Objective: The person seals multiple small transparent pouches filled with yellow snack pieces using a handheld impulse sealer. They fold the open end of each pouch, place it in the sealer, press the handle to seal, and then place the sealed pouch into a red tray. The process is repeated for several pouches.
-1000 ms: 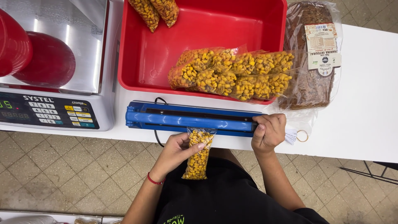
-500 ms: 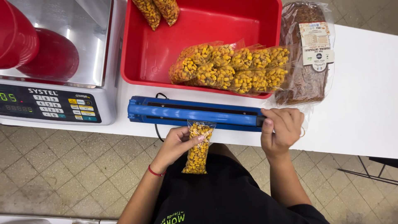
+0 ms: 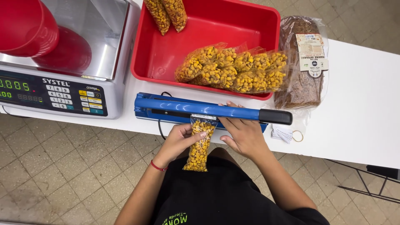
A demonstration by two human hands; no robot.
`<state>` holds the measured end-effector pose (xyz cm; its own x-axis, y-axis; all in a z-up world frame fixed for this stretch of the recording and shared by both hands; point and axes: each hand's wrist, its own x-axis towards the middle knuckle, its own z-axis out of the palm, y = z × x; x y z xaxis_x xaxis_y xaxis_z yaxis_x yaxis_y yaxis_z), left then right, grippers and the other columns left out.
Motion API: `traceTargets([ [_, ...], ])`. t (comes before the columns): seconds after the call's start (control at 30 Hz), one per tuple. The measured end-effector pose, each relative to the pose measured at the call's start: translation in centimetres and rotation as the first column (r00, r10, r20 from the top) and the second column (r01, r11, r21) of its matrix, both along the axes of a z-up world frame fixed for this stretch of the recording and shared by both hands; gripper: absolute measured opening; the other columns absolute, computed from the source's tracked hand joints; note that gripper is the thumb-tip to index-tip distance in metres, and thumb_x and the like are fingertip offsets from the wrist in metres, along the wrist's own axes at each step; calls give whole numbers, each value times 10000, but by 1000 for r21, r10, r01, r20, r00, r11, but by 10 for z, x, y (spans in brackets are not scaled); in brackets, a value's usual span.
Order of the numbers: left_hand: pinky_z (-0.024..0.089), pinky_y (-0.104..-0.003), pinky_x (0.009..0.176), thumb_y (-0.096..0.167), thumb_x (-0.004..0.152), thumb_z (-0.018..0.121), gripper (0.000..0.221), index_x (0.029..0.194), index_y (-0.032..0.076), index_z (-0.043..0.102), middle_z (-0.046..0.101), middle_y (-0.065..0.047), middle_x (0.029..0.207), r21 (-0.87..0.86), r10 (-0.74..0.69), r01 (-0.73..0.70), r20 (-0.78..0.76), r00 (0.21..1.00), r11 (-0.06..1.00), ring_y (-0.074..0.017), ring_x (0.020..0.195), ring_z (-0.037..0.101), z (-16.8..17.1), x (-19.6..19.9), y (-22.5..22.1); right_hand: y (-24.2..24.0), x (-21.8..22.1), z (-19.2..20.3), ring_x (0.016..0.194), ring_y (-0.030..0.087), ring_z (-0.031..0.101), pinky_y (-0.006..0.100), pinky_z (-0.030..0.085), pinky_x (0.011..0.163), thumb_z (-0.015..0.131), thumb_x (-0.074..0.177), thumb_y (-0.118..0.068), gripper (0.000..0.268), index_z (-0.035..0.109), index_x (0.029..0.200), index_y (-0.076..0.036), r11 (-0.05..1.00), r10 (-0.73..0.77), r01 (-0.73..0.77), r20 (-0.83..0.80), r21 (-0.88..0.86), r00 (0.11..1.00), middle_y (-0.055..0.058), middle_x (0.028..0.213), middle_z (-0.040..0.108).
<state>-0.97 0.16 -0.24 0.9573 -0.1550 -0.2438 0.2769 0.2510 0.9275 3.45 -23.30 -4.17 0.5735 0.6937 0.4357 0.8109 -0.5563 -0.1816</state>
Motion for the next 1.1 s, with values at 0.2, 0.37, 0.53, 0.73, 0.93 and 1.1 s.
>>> traceTargets([
  [0.2,416,-184,530,237,849,832,285,751,18,679,627,-11,610,-24,-20,18,-53,998,1000,-36,580,550,-14,-5,1,19,14,6,1504,277,374,509,191,1258,173,1012,-718,794,452,1532,-187,970,80,-100,-97,-219,992,104,1603,451],
  [0.37,424,-172,540,218,855,827,266,758,18,681,634,-17,609,-36,-17,15,-56,998,999,-42,597,586,-32,-7,2,47,25,15,1532,309,328,557,141,1256,167,1009,-723,802,376,1577,-197,950,146,-198,-218,-240,965,147,1641,396],
  [0.53,513,-214,604,229,841,841,276,868,-23,730,713,-59,714,-64,-26,21,-88,996,998,-81,673,656,-45,-10,0,43,28,37,1501,245,394,493,195,1273,75,975,-748,889,708,1153,-149,940,43,-141,-301,-311,953,128,1346,681],
  [0.73,546,-247,626,215,838,834,301,906,-61,734,735,-104,747,-67,-22,15,-98,995,998,-126,692,694,-42,-12,2,5,10,-38,1109,208,686,344,543,978,773,917,-167,199,714,1102,-123,934,-202,250,-200,256,959,9,1173,700],
  [0.93,405,-179,516,205,852,835,290,734,7,659,590,-43,583,-30,-4,3,-30,1000,1000,-65,566,561,-12,-8,2,23,7,-23,1035,285,669,393,550,938,802,874,-49,209,696,1053,-65,868,-174,305,-337,392,925,65,1081,629],
  [1.1,366,-193,496,231,849,835,308,717,15,660,567,-29,568,5,-5,5,-14,1000,1000,-57,548,484,-8,-8,0,20,8,-29,1022,276,646,390,534,943,779,895,-51,190,697,1064,-77,871,-180,310,-339,381,923,46,1052,566],
])
